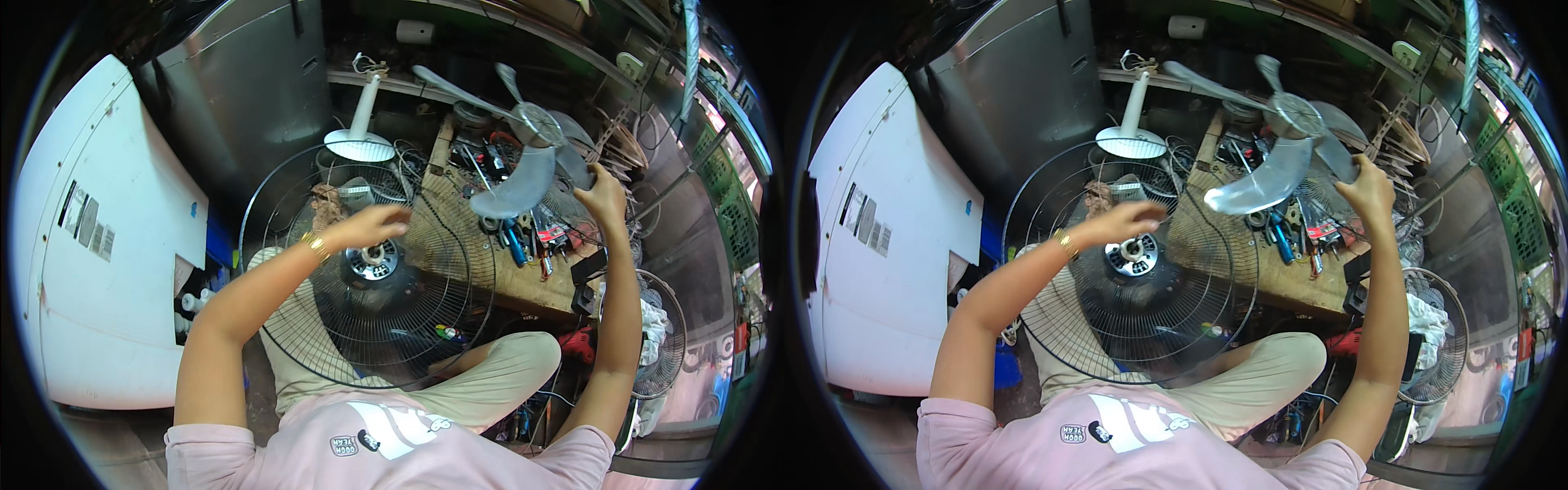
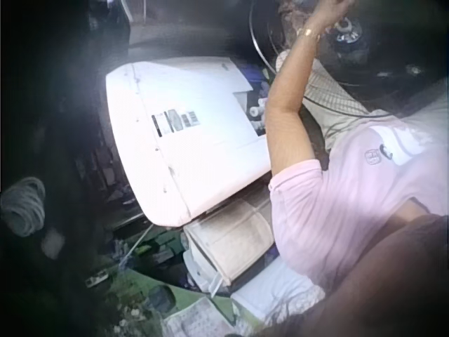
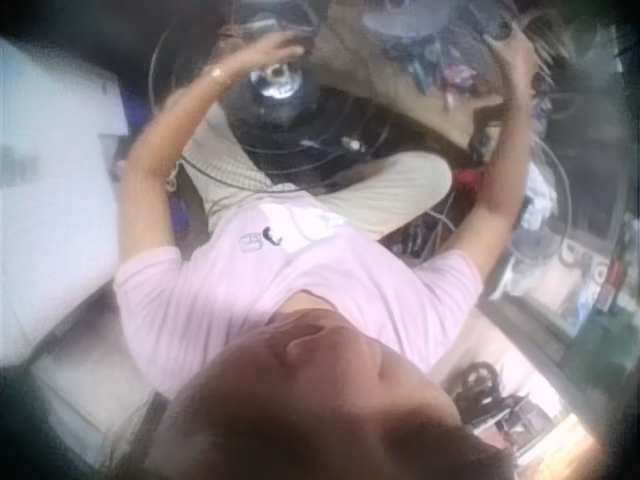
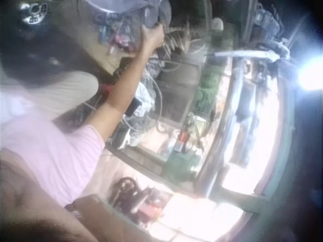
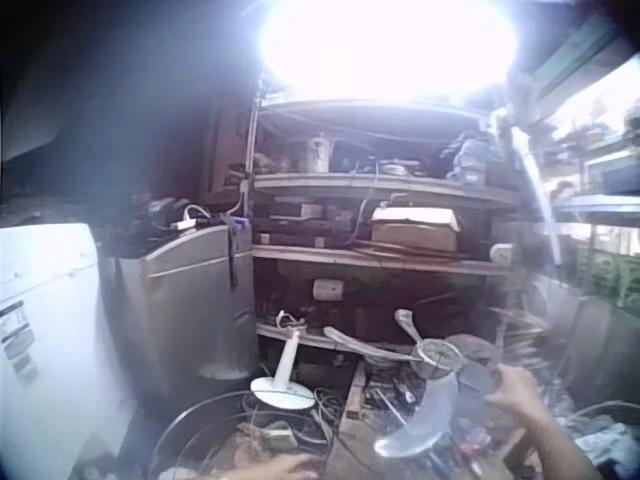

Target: The person disassembles a black standing fan while sitting on the floor. They remove the front grill, the fan blades, and the rear grill using their hands and a screwdriver. The components are placed on the floor or a nearby table.

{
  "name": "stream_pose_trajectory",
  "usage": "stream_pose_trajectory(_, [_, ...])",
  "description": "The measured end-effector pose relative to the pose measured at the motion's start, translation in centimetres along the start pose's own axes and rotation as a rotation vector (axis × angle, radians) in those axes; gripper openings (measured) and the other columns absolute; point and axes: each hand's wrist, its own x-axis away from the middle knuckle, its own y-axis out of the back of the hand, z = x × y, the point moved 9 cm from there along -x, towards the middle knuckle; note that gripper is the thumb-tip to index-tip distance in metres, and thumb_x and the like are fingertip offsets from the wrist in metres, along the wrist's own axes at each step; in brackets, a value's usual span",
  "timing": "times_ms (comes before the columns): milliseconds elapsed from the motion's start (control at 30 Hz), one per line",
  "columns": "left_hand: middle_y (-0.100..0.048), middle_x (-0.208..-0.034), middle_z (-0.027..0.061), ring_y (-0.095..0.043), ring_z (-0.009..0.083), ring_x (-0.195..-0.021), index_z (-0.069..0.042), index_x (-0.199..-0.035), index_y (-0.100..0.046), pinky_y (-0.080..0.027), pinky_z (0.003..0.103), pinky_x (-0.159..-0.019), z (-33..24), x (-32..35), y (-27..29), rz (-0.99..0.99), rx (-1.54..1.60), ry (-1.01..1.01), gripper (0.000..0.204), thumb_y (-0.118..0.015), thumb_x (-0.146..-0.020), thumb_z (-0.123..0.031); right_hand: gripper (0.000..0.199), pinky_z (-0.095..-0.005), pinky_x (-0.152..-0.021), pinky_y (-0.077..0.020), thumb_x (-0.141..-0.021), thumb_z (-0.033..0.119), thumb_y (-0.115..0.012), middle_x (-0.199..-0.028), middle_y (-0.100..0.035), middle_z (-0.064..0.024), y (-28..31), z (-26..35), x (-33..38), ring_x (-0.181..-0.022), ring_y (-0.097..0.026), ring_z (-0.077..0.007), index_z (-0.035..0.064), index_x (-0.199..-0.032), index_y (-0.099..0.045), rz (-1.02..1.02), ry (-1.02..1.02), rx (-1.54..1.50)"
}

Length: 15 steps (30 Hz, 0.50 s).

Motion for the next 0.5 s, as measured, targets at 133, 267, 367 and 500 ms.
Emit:
stream_pose_trajectory(133, [-0.063, -0.118, 0.0123, -0.060, 0.0170, -0.107, 0.001, -0.121, -0.056, -0.047, 0.031, -0.093, 3.8, 3.2, -1.6, 0.019, 0.068, 0.122, 0.029, -0.049, -0.096, -0.011, 0.054, -0.0423, -0.081, -0.0519, -0.062, 0.032, -0.073, -0.102, -0.068, -0.0169, -0.8, -7.5, -1.6, -0.095, -0.066, -0.0337, 0.0082, -0.111, -0.065, 0.079, -0.219, 0.155])
stream_pose_trajectory(267, [-0.069, -0.104, 0.0098, -0.065, 0.0133, -0.092, 0.000, -0.111, -0.063, -0.051, 0.027, -0.082, 3.4, 3.3, -1.2, -0.064, 0.103, 0.079, 0.022, -0.053, -0.093, -0.008, 0.052, -0.0433, -0.085, -0.0511, -0.064, 0.030, -0.073, -0.107, -0.067, -0.0196, -3.4, -12.9, -2.6, -0.101, -0.064, -0.0347, 0.0054, -0.109, -0.065, 0.198, -0.412, 0.297])
stream_pose_trajectory(367, [-0.072, -0.093, 0.0084, -0.067, 0.0124, -0.083, 0.000, -0.100, -0.068, -0.052, 0.026, -0.077, 2.4, 3.0, -0.5, -0.127, -0.017, 0.022, 0.016, -0.058, -0.090, -0.007, 0.049, -0.0441, -0.088, -0.0503, -0.065, 0.026, -0.071, -0.112, -0.065, -0.0210, -5.7, -14.3, -3.4, -0.105, -0.062, -0.0361, 0.0035, -0.109, -0.064, 0.205, -0.440, 0.348])
stream_pose_trajectory(500, [-0.072, -0.087, 0.0106, -0.068, 0.0118, -0.076, 0.000, -0.094, -0.070, -0.053, 0.024, -0.068, 3.1, 3.7, 0.3, -0.233, -0.036, -0.010, 0.014, -0.067, -0.083, -0.007, 0.047, -0.0443, -0.085, -0.0523, -0.068, 0.028, -0.075, -0.114, -0.065, -0.0174, -9.0, -13.7, -4.2, -0.105, -0.063, -0.0351, 0.0082, -0.109, -0.066, 0.202, -0.428, 0.368])
